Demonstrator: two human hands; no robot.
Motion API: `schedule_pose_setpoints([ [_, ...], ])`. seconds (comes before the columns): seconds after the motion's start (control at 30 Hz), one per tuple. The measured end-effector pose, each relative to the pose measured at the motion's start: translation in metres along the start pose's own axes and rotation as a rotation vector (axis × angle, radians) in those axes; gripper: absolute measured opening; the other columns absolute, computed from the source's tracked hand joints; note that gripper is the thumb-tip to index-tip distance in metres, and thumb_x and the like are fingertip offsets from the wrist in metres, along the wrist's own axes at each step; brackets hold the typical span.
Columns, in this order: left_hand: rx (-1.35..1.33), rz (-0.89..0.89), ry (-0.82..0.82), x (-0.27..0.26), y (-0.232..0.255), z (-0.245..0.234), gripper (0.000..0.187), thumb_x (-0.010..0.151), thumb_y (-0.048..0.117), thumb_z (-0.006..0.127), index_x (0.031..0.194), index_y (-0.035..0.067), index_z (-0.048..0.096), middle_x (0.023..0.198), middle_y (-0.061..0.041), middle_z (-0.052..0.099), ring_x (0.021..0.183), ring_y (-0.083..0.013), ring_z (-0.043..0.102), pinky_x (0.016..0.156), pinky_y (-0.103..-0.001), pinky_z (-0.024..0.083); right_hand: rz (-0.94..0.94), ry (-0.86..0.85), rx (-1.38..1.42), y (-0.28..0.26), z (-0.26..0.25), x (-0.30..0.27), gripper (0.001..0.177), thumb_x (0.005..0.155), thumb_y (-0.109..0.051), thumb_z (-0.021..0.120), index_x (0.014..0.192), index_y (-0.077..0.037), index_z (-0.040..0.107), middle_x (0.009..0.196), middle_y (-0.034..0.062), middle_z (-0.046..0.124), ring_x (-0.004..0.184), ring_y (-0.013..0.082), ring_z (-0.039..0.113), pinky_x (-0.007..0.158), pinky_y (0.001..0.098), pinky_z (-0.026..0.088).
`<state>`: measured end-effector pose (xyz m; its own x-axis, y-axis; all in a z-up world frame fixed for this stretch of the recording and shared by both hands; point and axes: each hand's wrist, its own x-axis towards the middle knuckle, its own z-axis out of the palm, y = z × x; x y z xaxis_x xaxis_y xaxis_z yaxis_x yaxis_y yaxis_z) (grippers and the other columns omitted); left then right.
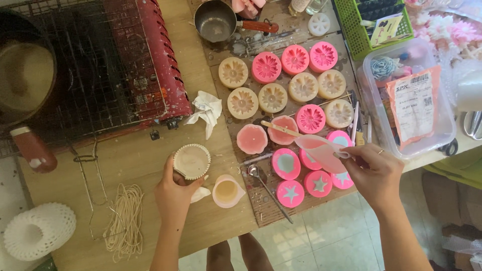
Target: Preparing and pouring colored wax into silicone molds to make decorative candles.
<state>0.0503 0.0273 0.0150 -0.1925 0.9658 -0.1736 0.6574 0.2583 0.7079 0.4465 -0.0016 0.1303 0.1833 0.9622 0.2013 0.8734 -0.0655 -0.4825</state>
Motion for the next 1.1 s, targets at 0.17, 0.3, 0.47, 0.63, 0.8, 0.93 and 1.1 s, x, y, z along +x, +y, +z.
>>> schedule_pose_setpoints([
  [0.17, -0.006, 0.01, 0.008, 0.0, -0.001, 0.0, 0.089, 0.059, 0.021, 0.095, 0.139, 0.012, 0.058, 0.056, -0.003, 0.054, 0.047, -0.0145, 0.052, 0.049, -0.031, 0.046, -0.02, -0.002, 0.002, 0.001, 0.001, 0.0, 0.011, 0.087, -0.007, 0.082, 0.097, -0.004, 0.076, 0.076, 0.0069, 0.066, 0.064, 0.0118, 0.061, 0.059, 0.0267, 0.047],
  [0.3, 0.0, -0.003, -0.006, 0.0, 0.001, -0.001, 0.089, 0.059, 0.021, 0.095, 0.14, 0.012, 0.057, 0.056, -0.003, 0.054, 0.046, -0.0148, 0.052, 0.049, -0.032, 0.046, -0.012, -0.001, -0.008, 0.002, 0.002, 0.0, 0.01, 0.087, -0.006, 0.082, 0.096, -0.004, 0.077, 0.073, 0.007, 0.065, 0.062, 0.0129, 0.06, 0.058, 0.0278, 0.045],
  [0.47, -0.004, 0.002, -0.006, 0.0, -0.001, 0.0, 0.089, 0.059, 0.021, 0.095, 0.139, 0.011, 0.057, 0.056, -0.002, 0.054, 0.047, -0.0145, 0.052, 0.049, -0.032, 0.046, 0.002, 0.002, 0.006, 0.006, 0.004, -0.003, 0.01, 0.088, -0.006, 0.082, 0.095, -0.004, 0.076, 0.075, 0.0072, 0.066, 0.064, 0.0131, 0.061, 0.059, 0.0272, 0.047],
  [0.63, 0.005, -0.027, -0.016, 0.0, 0.004, -0.002, 0.091, 0.059, 0.021, 0.095, 0.14, 0.01, 0.057, 0.056, -0.003, 0.054, 0.047, -0.0151, 0.052, 0.049, -0.032, 0.046, 0.208, 0.038, 0.217, 0.022, 0.012, -0.013, 0.009, 0.091, -0.003, 0.079, 0.099, 0.0, 0.075, 0.082, 0.0031, 0.072, 0.073, 0.0052, 0.064, 0.065, 0.022, 0.051],
  [0.8, 0.012, -0.029, -0.015, 0.001, 0.001, 0.0, 0.092, 0.057, 0.021, 0.096, 0.14, 0.01, 0.058, 0.056, -0.004, 0.054, 0.047, -0.0151, 0.053, 0.049, -0.031, 0.047, 0.343, 0.119, 0.412, 0.035, 0.016, -0.022, 0.011, 0.092, -0.001, 0.081, 0.1, 0.002, 0.074, 0.088, 0.0018, 0.072, 0.077, 0.0046, 0.064, 0.066, 0.0205, 0.051],
  [0.93, -0.006, -0.007, 0.003, 0.0, -0.004, 0.002, 0.092, 0.057, 0.021, 0.096, 0.14, 0.011, 0.058, 0.057, -0.003, 0.055, 0.048, -0.0143, 0.053, 0.049, -0.031, 0.047, 0.394, 0.174, 0.586, 0.041, 0.017, -0.029, 0.014, 0.092, 0.001, 0.082, 0.102, 0.003, 0.072, 0.089, 0.0032, 0.07, 0.078, 0.006, 0.065, 0.064, 0.0213, 0.052],
  [1.1, 0.002, -0.024, 0.004, 0.0, -0.002, 0.002, 0.092, 0.057, 0.022, 0.096, 0.14, 0.011, 0.058, 0.056, -0.003, 0.055, 0.047, -0.0144, 0.053, 0.048, -0.032, 0.047, 0.308, 0.206, 0.584, 0.025, 0.009, -0.028, 0.014, 0.094, 0.002, 0.082, 0.103, 0.004, 0.071, 0.092, 0.0038, 0.07, 0.08, 0.0064, 0.065, 0.071, 0.0218, 0.054],
])
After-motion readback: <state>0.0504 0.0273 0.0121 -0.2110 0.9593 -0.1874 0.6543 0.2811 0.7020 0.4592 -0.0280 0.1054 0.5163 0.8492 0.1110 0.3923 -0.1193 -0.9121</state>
